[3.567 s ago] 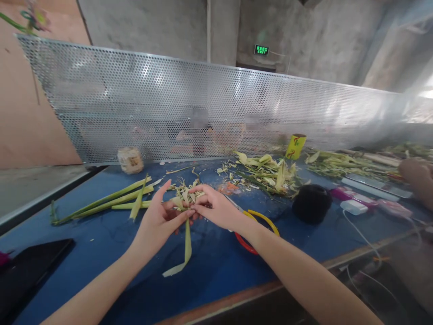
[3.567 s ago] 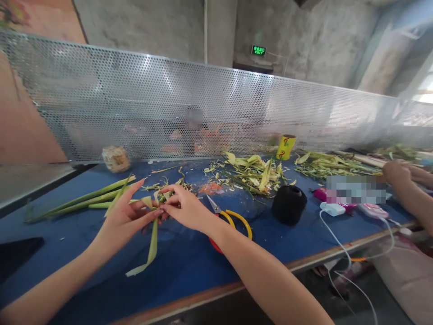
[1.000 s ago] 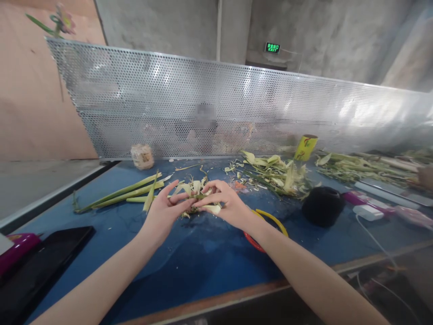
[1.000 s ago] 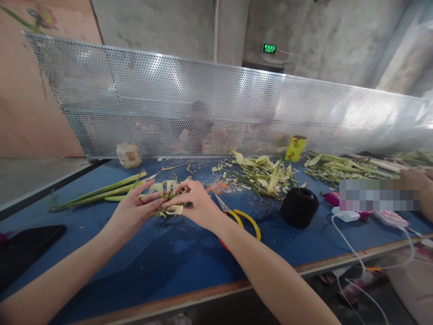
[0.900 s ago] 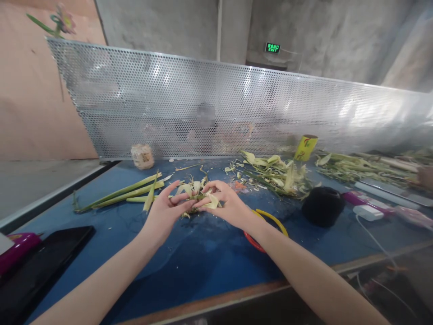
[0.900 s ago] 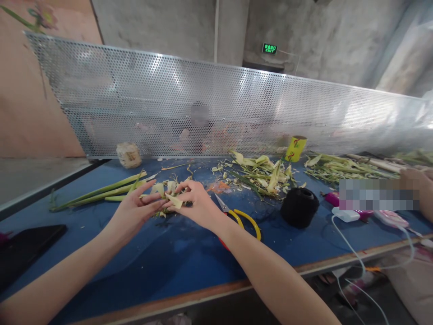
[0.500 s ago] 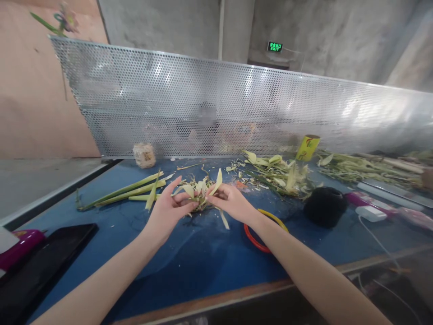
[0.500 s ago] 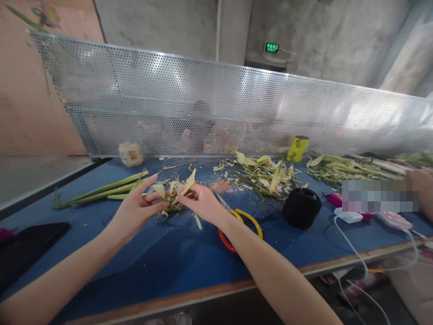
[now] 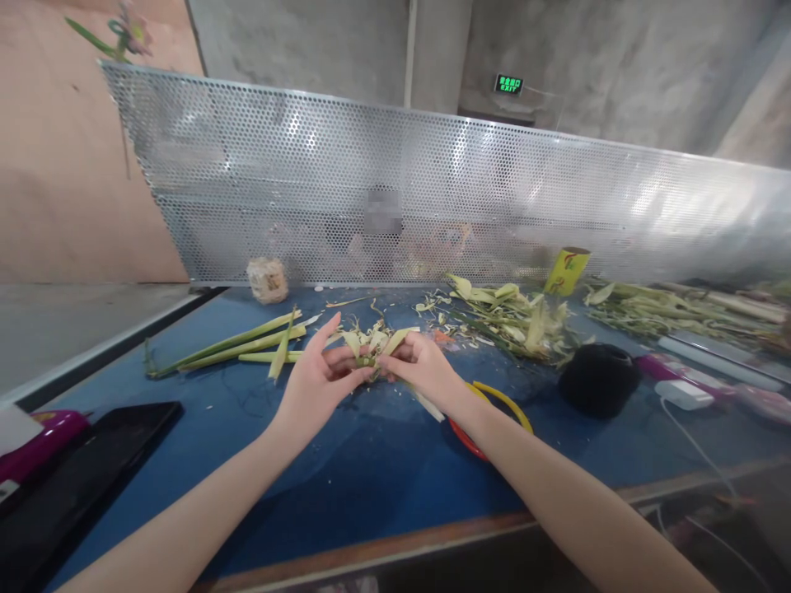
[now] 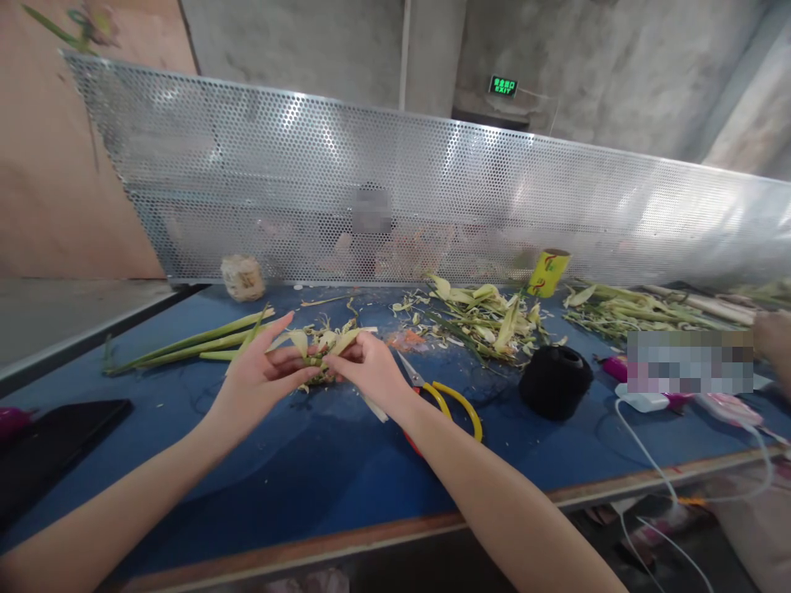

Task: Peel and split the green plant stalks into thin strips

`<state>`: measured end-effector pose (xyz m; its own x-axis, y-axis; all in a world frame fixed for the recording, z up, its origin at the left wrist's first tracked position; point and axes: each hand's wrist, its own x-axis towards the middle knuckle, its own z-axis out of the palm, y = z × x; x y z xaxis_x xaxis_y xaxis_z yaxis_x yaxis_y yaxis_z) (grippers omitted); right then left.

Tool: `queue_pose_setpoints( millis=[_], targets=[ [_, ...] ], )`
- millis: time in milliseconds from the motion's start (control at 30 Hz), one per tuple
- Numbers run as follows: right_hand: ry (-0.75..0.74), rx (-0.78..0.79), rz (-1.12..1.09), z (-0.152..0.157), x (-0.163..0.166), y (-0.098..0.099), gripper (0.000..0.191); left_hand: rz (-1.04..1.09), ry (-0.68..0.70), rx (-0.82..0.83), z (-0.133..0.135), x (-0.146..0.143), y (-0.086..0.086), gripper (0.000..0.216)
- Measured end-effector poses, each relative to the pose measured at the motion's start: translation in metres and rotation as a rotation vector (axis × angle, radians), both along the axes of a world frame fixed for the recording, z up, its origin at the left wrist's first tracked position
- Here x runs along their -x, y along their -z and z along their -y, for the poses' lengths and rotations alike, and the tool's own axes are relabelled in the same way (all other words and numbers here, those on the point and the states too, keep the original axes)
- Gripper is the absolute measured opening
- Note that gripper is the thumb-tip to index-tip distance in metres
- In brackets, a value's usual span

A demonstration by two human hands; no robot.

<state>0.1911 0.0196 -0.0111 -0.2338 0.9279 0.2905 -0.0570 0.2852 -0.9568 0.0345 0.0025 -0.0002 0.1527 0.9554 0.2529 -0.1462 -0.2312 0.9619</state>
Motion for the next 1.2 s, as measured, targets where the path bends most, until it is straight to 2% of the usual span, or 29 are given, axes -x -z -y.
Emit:
queue_pose_setpoints(
  millis=[233, 333, 467, 567, 633, 800, 900, 1033, 1200],
  targets=[
    [-0.097, 0.100, -0.124, 0.002, 0.002, 0.000, 0.025, -0.016, -0.026, -0.039, 0.000, 0.000, 0.001, 0.095],
    [-0.156, 0.118, -0.036, 0.004, -0.001, -0.004, 0.023, 0.011, -0.039, -0.024, -0.001, 0.000, 0.000, 0.094],
    [-0.194, 0.169, 0.058, 0.002, -0.010, -0.009, 0.033, 0.072, -0.073, 0.023, -0.004, 0.004, -0.002, 0.092],
    [-0.217, 0.133, 0.089, -0.001, -0.017, -0.011, 0.025, 0.117, -0.061, 0.075, -0.006, 0.006, -0.003, 0.092],
    [-0.196, 0.038, 0.219, 0.000, -0.021, -0.012, 0.017, 0.133, -0.061, 0.110, -0.006, 0.007, -0.003, 0.091],
    [0.021, -0.433, 0.587, 0.004, -0.023, -0.015, 0.017, 0.164, -0.066, 0.172, -0.003, 0.006, -0.006, 0.087],
    [0.133, -0.654, 0.739, 0.007, -0.023, -0.014, 0.015, 0.183, -0.069, 0.195, -0.002, 0.006, -0.008, 0.085],
    [0.294, -0.850, 0.815, 0.010, -0.020, -0.006, 0.015, 0.197, -0.059, 0.219, -0.002, 0.006, -0.008, 0.082],
    [0.421, -1.300, 0.906, 0.018, -0.015, -0.002, 0.018, 0.191, -0.066, 0.235, -0.003, 0.006, -0.008, 0.073]
  ],
)
